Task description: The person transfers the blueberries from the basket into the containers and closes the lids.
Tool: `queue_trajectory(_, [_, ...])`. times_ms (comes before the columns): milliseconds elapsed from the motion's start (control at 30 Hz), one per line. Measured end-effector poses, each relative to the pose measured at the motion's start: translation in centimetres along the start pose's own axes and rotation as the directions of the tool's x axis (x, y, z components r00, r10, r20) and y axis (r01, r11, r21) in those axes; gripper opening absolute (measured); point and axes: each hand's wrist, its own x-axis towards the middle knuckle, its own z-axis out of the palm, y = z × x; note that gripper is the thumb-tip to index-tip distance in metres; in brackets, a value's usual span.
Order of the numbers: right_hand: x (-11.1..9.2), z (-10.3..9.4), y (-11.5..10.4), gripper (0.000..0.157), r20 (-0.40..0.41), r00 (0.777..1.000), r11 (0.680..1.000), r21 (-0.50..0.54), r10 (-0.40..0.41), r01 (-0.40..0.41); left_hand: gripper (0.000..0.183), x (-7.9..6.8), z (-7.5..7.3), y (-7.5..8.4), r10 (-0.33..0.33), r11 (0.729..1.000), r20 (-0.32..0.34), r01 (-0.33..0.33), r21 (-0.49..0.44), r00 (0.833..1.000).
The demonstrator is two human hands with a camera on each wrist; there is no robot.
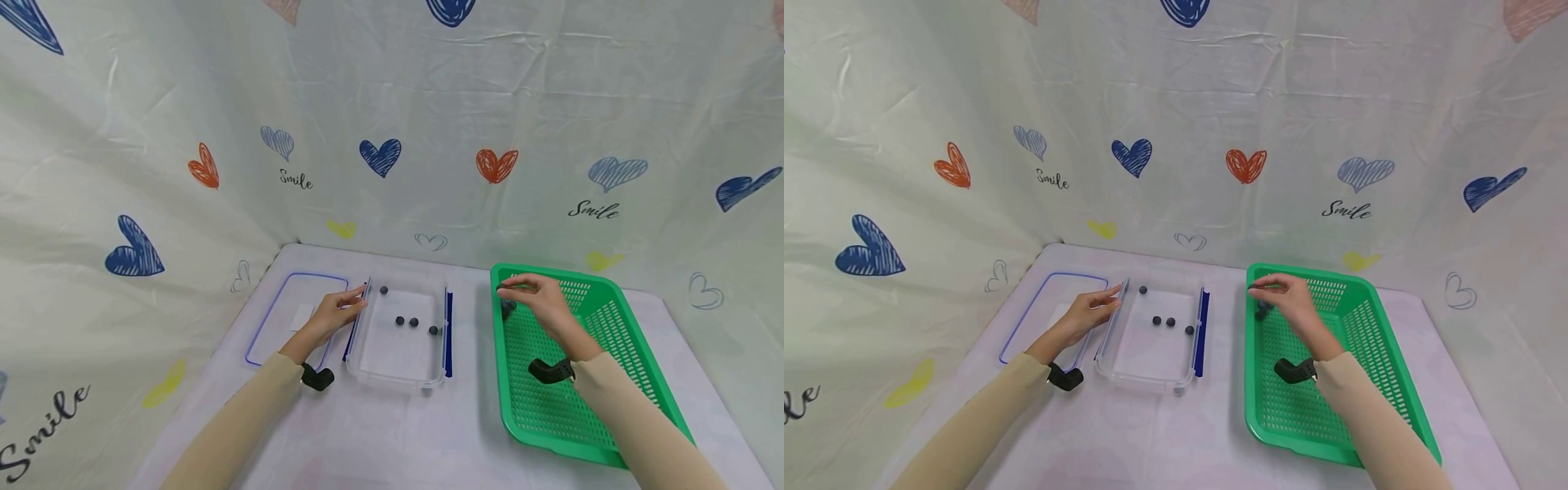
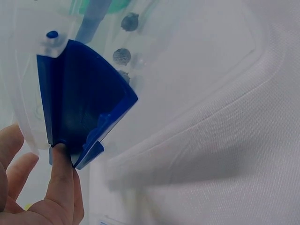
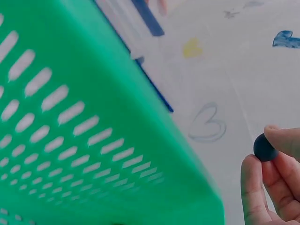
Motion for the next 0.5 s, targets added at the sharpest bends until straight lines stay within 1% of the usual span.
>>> queue_trajectory(267, [0.4,1.5,-0.8,0.045,0.028,1.000,0.999,0.052,0.002,-0.004,0.053,0.0,0.0,0.0,0.006,1.000,0.006,-0.006,-0.022,1.000])
queue_trajectory(500, [0.9,2.6,-1.2,0.042,0.033,0.999,0.999,0.033,-0.003,0.002,0.051,0.0,0.0,0.0,0.042,0.998,0.032,-0.040,-0.042,0.999])
